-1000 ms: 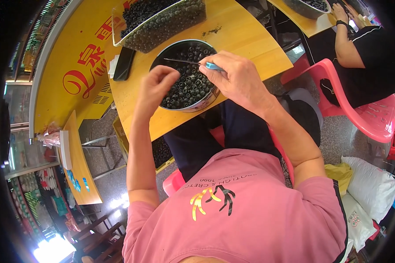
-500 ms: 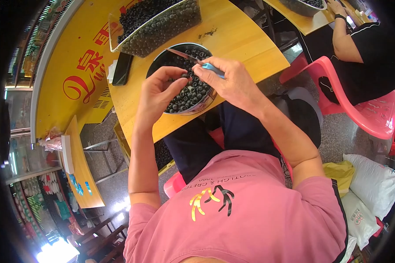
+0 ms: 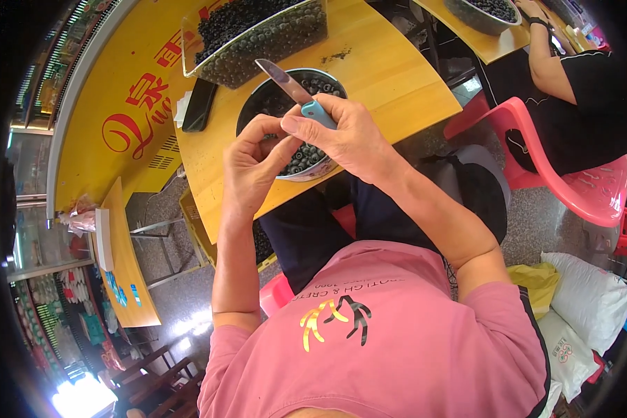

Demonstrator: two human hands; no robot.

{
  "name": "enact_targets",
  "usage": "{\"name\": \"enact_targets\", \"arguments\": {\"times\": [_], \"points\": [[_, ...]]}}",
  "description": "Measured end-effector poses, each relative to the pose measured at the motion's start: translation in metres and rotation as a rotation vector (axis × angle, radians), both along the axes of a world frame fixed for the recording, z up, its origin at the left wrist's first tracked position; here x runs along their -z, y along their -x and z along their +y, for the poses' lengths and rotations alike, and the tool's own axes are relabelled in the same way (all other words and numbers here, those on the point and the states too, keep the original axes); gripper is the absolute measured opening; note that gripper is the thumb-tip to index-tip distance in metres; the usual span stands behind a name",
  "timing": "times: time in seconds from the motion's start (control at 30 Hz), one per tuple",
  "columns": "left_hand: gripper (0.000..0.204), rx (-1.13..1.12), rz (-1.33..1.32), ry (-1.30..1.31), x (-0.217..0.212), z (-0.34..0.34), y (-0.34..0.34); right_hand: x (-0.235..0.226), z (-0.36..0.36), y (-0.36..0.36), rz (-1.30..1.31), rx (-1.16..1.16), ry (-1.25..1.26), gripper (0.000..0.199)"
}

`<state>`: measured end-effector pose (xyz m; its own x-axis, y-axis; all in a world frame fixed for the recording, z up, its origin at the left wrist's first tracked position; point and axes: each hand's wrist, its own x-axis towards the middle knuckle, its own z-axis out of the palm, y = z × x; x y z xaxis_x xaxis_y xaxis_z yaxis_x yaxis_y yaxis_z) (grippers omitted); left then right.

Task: Slicing open small black fruits and removing the seeds using a small knife.

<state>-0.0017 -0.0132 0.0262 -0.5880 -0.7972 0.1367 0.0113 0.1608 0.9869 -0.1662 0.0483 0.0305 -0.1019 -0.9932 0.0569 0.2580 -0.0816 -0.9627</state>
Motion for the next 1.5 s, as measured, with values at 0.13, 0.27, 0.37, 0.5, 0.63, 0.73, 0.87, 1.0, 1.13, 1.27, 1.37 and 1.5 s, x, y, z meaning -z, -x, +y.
{"name": "enact_targets", "arguments": {"times": [0.13, 0.27, 0.37, 0.5, 0.63, 0.73, 0.87, 1.0, 1.13, 1.27, 1.37, 1.5], "points": [[0.020, -0.038, 0.060, -0.007, 0.004, 0.007, 0.003, -0.004, 0.003, -0.001, -0.060, -0.012, -0.029, 0.022], [0.020, -0.098, 0.275, -0.247, 0.004, 0.019, 0.006, 0.001, 0.003, -0.001, -0.094, -0.019, -0.060, 0.022], [0.019, -0.120, 0.347, -0.309, 0.007, 0.024, 0.007, 0.001, 0.003, -0.002, -0.121, -0.035, -0.072, 0.022], [0.017, -0.149, 0.395, -0.291, 0.010, 0.027, 0.007, -0.001, 0.004, -0.002, -0.146, -0.063, -0.085, 0.023], [0.017, -0.091, 0.342, -0.173, 0.010, 0.026, 0.004, -0.001, 0.004, -0.002, -0.096, -0.074, -0.105, 0.024], [0.017, -0.087, 0.259, -0.052, 0.011, 0.026, 0.001, -0.001, 0.006, -0.003, -0.095, -0.083, -0.088, 0.024], [0.014, -0.124, 0.351, -0.225, 0.008, 0.035, 0.003, -0.004, 0.007, -0.004, -0.101, -0.094, -0.092, 0.024], [0.014, -0.079, 0.459, -0.202, 0.011, 0.034, 0.000, -0.006, 0.008, -0.006, -0.093, -0.129, -0.061, 0.022], [0.015, -0.028, 0.465, -0.193, 0.010, 0.030, -0.006, -0.007, 0.010, -0.003, -0.044, -0.120, -0.052, 0.022], [0.015, -0.130, 0.410, -0.252, 0.011, 0.027, -0.009, -0.003, 0.009, 0.000, 0.603, 0.106, 0.374, 0.020], [0.017, -0.202, 0.374, -0.278, 0.010, 0.026, -0.010, -0.005, 0.010, 0.003, 0.947, 0.160, 0.514, 0.018], [0.018, -0.175, 0.377, -0.229, 0.010, 0.024, -0.010, -0.003, 0.009, 0.008, 1.095, 0.206, 0.588, 0.020]]}}
